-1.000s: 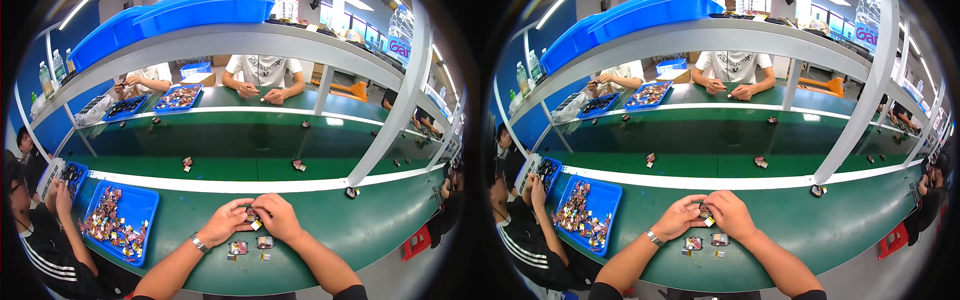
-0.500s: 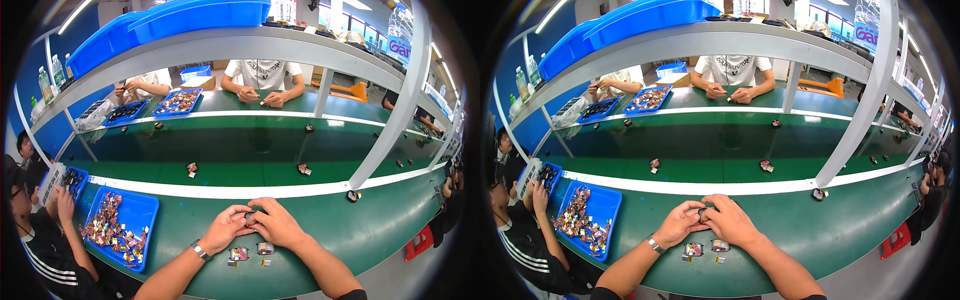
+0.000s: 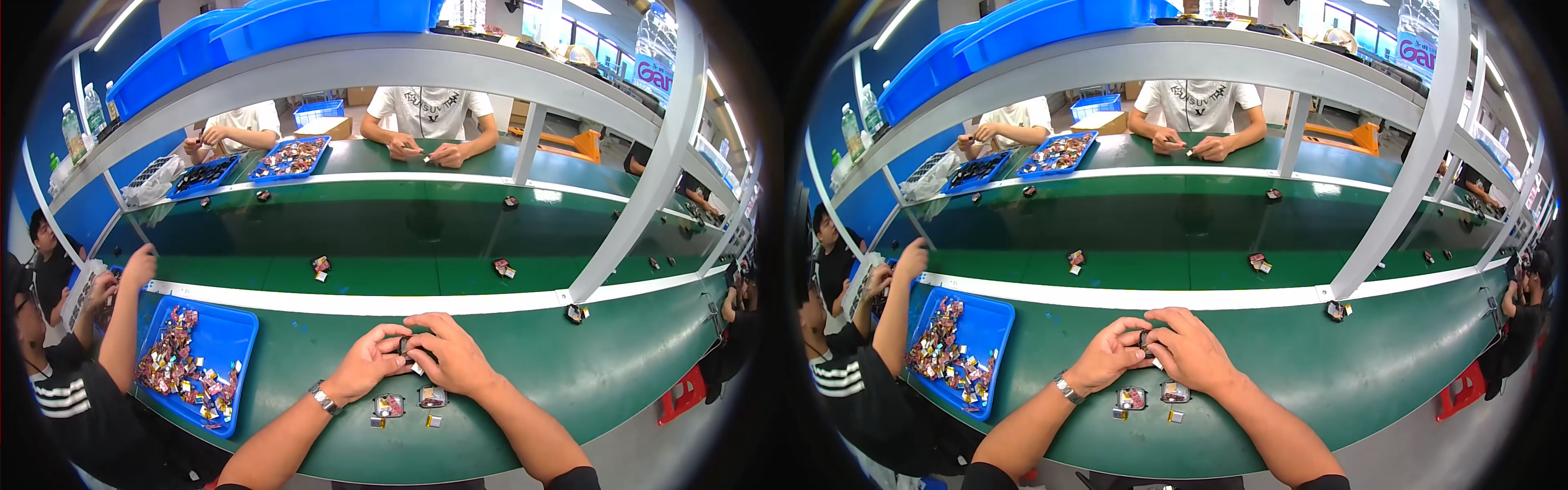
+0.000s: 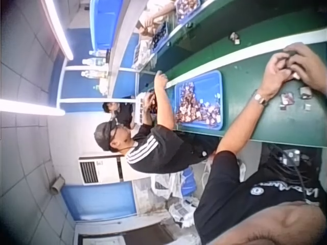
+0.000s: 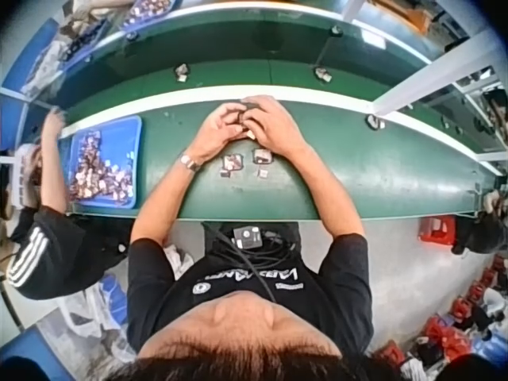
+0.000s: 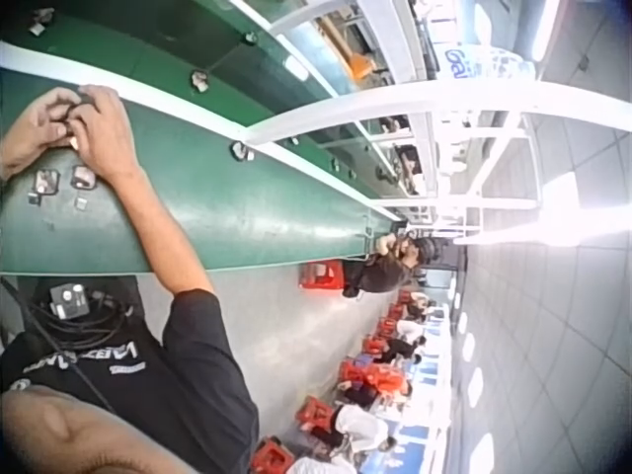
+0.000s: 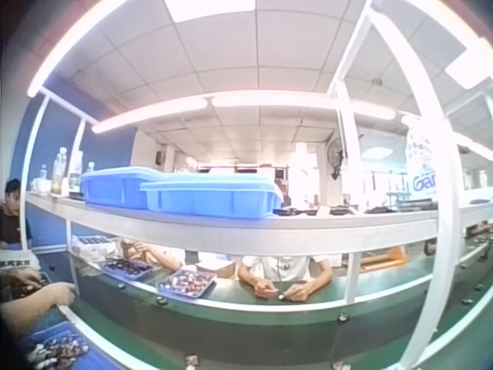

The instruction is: Manually assembling small electronic component housings and checking parts on a production line.

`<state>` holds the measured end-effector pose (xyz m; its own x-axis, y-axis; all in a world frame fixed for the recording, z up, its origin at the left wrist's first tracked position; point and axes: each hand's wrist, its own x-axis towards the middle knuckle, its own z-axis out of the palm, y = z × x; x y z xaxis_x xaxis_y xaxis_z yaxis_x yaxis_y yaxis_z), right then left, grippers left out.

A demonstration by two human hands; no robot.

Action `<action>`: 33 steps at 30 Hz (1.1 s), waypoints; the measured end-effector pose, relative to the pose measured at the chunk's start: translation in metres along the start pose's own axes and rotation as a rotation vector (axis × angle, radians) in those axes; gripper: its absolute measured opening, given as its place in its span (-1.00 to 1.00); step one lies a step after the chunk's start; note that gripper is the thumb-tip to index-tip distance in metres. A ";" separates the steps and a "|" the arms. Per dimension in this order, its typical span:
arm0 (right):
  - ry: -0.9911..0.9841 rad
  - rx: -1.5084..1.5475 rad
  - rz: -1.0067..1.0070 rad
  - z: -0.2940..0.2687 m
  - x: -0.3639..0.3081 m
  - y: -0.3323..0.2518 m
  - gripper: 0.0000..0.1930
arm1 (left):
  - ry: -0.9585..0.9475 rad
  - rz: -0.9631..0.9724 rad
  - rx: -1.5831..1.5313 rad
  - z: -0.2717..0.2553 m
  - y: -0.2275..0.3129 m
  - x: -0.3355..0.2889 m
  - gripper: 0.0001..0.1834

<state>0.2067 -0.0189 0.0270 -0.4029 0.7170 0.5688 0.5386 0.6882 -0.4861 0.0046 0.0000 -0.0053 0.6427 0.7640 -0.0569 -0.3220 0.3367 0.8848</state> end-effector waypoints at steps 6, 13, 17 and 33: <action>-0.113 0.150 0.078 -0.006 -0.002 -0.001 -0.91 | -0.009 -0.032 -0.040 0.001 0.001 -0.003 -0.61; -0.060 0.082 0.057 -0.003 -0.007 -0.001 -0.87 | 0.032 -0.018 -0.038 0.004 -0.002 0.000 -0.68; 0.044 -0.047 0.007 0.000 -0.007 -0.004 -0.83 | 0.024 -0.013 -0.112 0.004 -0.002 0.001 -0.71; 0.071 0.196 0.234 0.013 -0.014 -0.004 -0.87 | 0.030 -0.013 -0.102 -0.003 -0.006 0.000 -0.74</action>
<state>0.2002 -0.0304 0.0122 -0.2278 0.8538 0.4680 0.4551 0.5183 -0.7240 0.0043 -0.0006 -0.0119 0.6265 0.7750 -0.0829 -0.3844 0.3997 0.8322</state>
